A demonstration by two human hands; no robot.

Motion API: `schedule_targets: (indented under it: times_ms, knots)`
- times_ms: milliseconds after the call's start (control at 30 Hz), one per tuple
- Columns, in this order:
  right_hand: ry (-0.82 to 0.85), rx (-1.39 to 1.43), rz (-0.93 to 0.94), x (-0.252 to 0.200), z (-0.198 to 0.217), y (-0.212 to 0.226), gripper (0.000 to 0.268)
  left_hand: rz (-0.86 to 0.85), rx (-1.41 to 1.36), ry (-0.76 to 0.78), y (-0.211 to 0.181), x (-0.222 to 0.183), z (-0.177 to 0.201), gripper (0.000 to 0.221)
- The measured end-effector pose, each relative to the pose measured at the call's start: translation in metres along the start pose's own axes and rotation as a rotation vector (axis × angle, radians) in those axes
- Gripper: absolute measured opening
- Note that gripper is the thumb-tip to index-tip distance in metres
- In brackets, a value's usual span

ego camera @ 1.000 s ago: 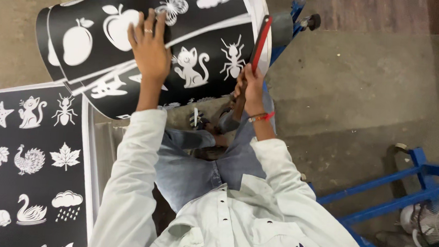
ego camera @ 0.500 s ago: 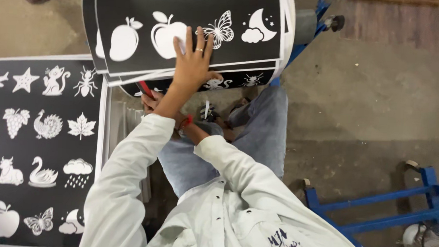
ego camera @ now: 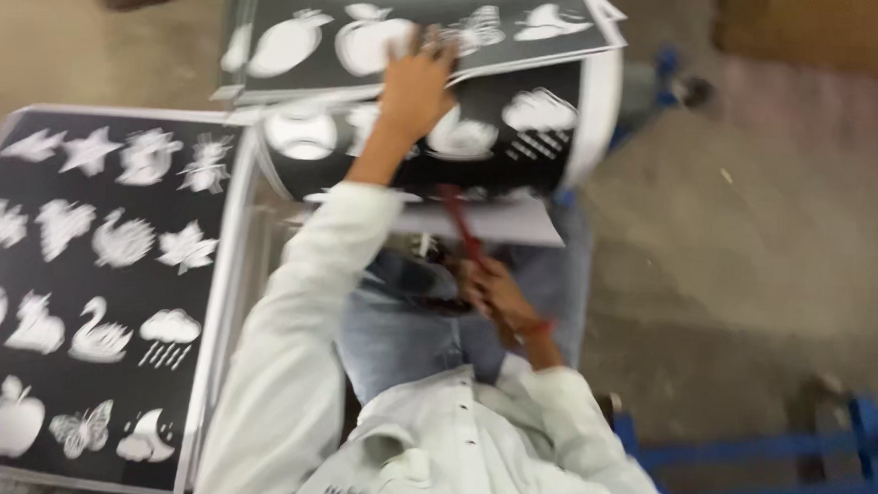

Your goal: The person removes printed sheets from a stack and wraps them onto a roller while sitting on the floor, using a red tool to secure or guide the sheets.

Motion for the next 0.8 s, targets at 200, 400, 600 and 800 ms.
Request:
schedule_targets:
  times_ms: [200, 400, 600, 800]
  knots:
    - [-0.072, 0.103, 0.309, -0.034, 0.043, 0.041, 0.027, 0.123, 0.074, 0.011, 0.025, 0.033, 0.020, 0.084]
    - [-0.241, 0.175, 0.388, -0.034, 0.064, 0.071, 0.025, 0.154, -0.029, -0.147, 0.015, 0.007, 0.026, 0.089]
    - [-0.262, 0.182, 0.414, -0.028, 0.062, 0.080, 0.026, 0.090, -0.081, -0.316, -0.002, -0.029, 0.037, 0.092]
    - [-0.304, 0.206, 0.409, -0.036, 0.049, 0.065, 0.028, 0.050, 0.103, -0.385, -0.020, -0.077, 0.016, 0.078]
Point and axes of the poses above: each hand's wrist, its own x-axis towards the middle knuckle, its own z-axis out of the back of the hand, y = z × x, the point moved 5 cm from there along x, towards the middle knuckle, and after that the axes turned 2 degrees about y, right-handed, at the moved point
